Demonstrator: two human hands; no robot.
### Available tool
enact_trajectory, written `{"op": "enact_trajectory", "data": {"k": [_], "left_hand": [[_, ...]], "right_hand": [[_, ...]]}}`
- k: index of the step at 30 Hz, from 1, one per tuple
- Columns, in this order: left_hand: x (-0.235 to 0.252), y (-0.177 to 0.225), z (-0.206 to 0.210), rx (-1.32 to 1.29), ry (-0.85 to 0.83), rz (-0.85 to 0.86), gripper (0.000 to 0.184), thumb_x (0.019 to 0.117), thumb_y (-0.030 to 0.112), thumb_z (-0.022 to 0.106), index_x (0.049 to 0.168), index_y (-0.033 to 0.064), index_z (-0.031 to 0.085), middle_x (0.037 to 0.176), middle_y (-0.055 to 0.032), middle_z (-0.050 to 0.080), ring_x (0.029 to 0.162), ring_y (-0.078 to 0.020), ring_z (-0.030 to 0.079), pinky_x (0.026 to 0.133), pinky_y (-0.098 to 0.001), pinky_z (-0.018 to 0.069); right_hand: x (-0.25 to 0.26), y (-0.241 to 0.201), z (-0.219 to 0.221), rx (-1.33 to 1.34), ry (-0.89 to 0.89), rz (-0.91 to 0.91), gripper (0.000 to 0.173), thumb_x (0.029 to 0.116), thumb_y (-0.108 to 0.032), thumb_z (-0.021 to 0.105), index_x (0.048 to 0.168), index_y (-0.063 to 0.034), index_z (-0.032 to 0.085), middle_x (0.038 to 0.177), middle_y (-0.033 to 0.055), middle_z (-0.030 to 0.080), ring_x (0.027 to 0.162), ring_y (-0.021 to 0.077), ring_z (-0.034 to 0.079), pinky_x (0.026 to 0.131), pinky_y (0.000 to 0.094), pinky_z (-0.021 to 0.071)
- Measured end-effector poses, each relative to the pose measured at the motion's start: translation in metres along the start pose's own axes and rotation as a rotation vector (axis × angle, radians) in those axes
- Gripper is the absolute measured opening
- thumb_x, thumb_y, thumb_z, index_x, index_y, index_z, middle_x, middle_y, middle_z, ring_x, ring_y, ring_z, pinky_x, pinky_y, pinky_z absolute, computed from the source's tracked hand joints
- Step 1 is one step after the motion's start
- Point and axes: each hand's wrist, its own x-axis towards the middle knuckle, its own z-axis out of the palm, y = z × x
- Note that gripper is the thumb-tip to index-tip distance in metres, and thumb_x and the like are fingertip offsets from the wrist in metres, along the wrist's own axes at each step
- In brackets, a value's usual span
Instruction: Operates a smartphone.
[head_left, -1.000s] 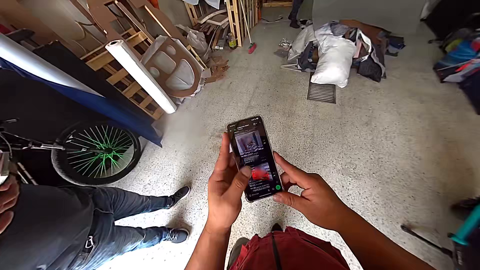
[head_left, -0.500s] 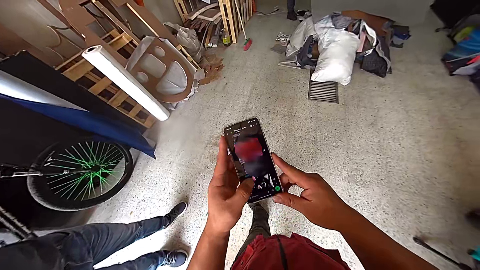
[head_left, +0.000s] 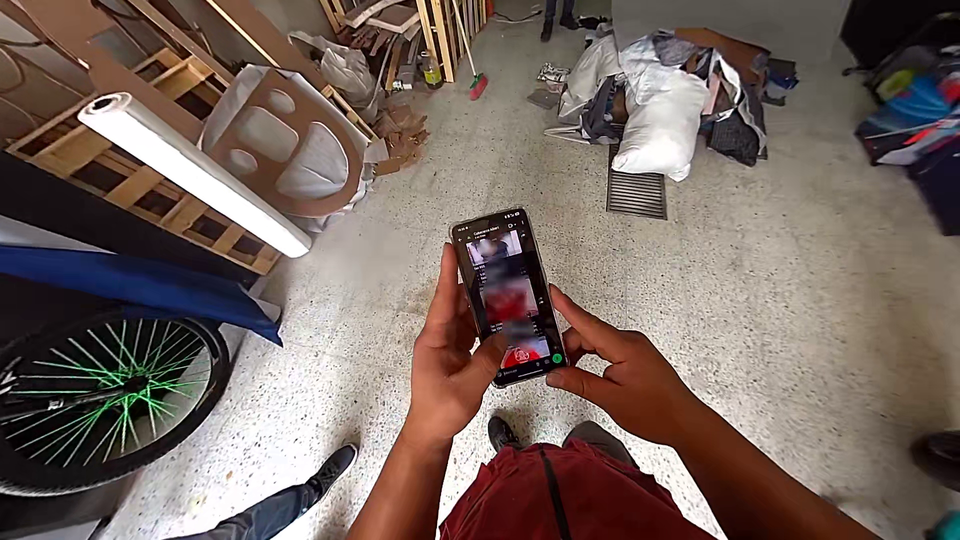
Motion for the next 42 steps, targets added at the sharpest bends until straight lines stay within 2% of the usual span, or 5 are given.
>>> {"op": "enact_trajectory", "data": {"k": [10, 21, 27, 36, 42], "left_hand": [[0.058, -0.019, 0.034, 0.086, 0.211, 0.034, 0.062, 0.1074, 0.012, 0.045, 0.165, 0.0158, 0.024, 0.142, -0.0148, 0.060, 0.121, -0.0250, 0.066, 0.103, -0.0432, 0.0563], [0.079, -0.026, 0.058, 0.169, 0.149, 0.061, 0.099, 0.0859, -0.005, 0.063, 0.167, 0.0209, 0.012, 0.152, -0.0156, 0.050, 0.128, -0.0308, 0.061, 0.103, -0.0473, 0.0570], [0.081, -0.025, 0.064, 0.226, 0.314, 0.068, 0.058, 0.1087, 0.011, 0.043, 0.164, 0.0149, 0.027, 0.142, -0.0134, 0.061, 0.119, -0.0235, 0.067, 0.101, -0.0413, 0.0576], [0.074, -0.019, 0.050, 0.203, 0.293, 0.079, 0.064, 0.1041, 0.006, 0.041, 0.165, 0.0137, 0.023, 0.133, -0.0148, 0.064, 0.112, -0.0220, 0.068, 0.097, -0.0403, 0.0582], [0.068, -0.019, 0.040, 0.225, 0.173, 0.047, 0.102, 0.0857, -0.001, 0.066, 0.167, 0.0216, 0.009, 0.151, -0.0150, 0.051, 0.126, -0.0297, 0.062, 0.101, -0.0460, 0.0580]], "right_hand": [[0.051, 0.030, -0.067, 0.054, -0.112, -0.082, 0.083, 0.0948, -0.023, 0.076, 0.164, -0.0253, 0.030, 0.100, -0.0040, 0.076, 0.089, 0.0102, 0.073, 0.085, 0.0296, 0.0643], [0.071, 0.043, -0.107, 0.071, -0.151, -0.166, 0.083, 0.0939, -0.021, 0.077, 0.164, -0.0228, 0.032, 0.099, -0.0029, 0.075, 0.088, 0.0108, 0.073, 0.084, 0.0295, 0.0642], [0.070, 0.046, -0.105, 0.093, -0.155, -0.165, 0.083, 0.0938, -0.020, 0.077, 0.164, -0.0231, 0.032, 0.099, -0.0022, 0.075, 0.087, 0.0113, 0.073, 0.083, 0.0298, 0.0644], [0.076, 0.046, -0.091, 0.090, -0.176, -0.181, 0.083, 0.0941, -0.023, 0.077, 0.164, -0.0221, 0.032, 0.100, -0.0025, 0.075, 0.089, 0.0114, 0.073, 0.084, 0.0297, 0.0645], [0.079, 0.044, -0.086, 0.073, -0.175, -0.179, 0.083, 0.0940, -0.022, 0.077, 0.164, -0.0213, 0.032, 0.099, -0.0033, 0.075, 0.087, 0.0102, 0.073, 0.083, 0.0287, 0.0644]]}}
